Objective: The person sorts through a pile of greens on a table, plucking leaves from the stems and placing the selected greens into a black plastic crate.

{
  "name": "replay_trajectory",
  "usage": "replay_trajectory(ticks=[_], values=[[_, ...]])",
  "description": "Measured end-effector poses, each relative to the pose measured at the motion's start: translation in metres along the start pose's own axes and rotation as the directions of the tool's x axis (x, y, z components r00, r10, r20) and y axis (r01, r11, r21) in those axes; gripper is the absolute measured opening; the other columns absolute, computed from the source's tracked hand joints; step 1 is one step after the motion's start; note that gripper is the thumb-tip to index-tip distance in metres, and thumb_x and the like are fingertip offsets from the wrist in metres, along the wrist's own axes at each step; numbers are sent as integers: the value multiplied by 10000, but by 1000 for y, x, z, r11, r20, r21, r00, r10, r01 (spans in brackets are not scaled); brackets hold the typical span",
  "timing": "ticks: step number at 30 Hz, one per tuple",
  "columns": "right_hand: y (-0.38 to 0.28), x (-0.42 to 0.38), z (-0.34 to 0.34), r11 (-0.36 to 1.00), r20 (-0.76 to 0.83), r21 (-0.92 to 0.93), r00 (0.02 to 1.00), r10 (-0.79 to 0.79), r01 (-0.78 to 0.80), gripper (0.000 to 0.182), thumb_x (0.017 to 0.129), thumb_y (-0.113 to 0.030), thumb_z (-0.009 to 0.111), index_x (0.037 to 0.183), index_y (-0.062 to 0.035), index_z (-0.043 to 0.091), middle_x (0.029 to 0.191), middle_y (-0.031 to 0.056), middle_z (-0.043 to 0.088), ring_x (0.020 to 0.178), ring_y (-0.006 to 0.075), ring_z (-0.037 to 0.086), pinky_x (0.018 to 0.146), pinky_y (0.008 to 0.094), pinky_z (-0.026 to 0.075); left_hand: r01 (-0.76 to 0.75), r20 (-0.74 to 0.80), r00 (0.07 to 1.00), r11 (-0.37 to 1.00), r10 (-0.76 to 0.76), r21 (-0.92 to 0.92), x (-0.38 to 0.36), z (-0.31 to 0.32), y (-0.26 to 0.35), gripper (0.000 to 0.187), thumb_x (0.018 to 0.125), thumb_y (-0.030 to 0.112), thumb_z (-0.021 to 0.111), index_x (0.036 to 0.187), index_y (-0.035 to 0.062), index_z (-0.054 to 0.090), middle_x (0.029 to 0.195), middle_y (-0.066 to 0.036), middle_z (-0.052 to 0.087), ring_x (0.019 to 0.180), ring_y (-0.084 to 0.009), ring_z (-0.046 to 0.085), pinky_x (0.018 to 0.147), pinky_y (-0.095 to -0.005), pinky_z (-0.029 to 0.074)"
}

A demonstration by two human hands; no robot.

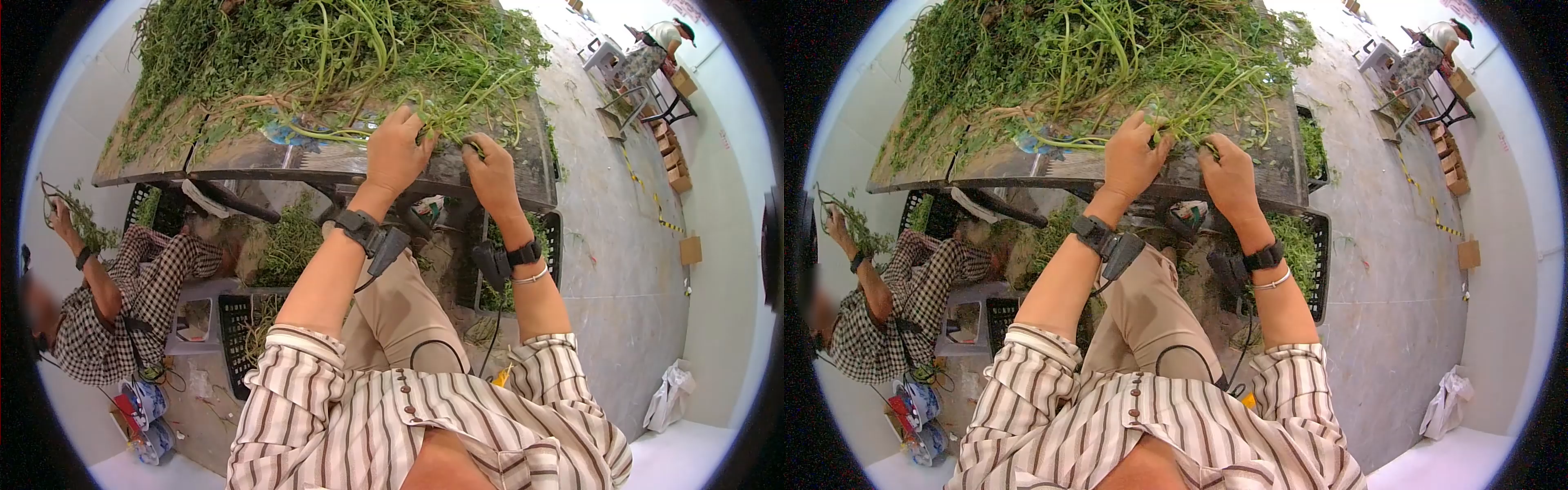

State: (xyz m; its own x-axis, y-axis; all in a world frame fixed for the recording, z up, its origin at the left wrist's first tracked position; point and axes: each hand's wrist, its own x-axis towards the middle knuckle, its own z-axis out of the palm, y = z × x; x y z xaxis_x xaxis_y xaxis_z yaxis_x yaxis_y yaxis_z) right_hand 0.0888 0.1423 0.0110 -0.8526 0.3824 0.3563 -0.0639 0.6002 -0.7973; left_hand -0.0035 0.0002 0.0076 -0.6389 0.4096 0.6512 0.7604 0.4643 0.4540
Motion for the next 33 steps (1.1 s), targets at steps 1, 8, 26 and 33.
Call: replay_trajectory(ticks=[1, 8, 26, 33], values=[[0, -1, 0, 1000, -12, 4, 1000, -9, 9, 213, 838, -119, 540, 989, 25, 582, 771, 204, 586, 657, 307, 559, 640, 365, 453, -1, -3, 1000, 1000, 1, 1, 0, 1, -1, 231, 772, 154, 696, 972, 45, 652, 912, -119, 582, 836, -325, 580, 665, -407, 489], [2, -1, 2, 999, -29, -18, 999, -37, 37, 212, 838, -122, 540, 989, 22, 582, 809, 206, 604, 697, 332, 577, 666, 357, 463, -8, -14, 1000, 1000, 8, -4, 0, 2, -3, 215, 770, 147, 695, 958, 49, 655, 912, -116, 591, 831, -323, 585, 661, -409, 493], [5, -3, 4, 1000, -27, -2, 1000, -12, 12, 205, 833, -127, 536, 977, 11, 585, 852, 212, 610, 784, 384, 593, 705, 371, 467, 1, -7, 1000, 1000, 0, 21, -1, 3, -4, 248, 768, 182, 697, 973, 45, 662, 919, -140, 589, 836, -340, 585, 674, -418, 491], [8, -3, 7, 999, -35, -18, 999, -27, 26, 211, 838, -138, 539, 978, 11, 589, 858, 210, 614, 795, 383, 597, 704, 378, 470, 3, -15, 1000, 1000, -3, 7, -1, 3, -5, 230, 766, 178, 697, 953, 50, 658, 907, -135, 584, 827, -333, 584, 668, -413, 490]])
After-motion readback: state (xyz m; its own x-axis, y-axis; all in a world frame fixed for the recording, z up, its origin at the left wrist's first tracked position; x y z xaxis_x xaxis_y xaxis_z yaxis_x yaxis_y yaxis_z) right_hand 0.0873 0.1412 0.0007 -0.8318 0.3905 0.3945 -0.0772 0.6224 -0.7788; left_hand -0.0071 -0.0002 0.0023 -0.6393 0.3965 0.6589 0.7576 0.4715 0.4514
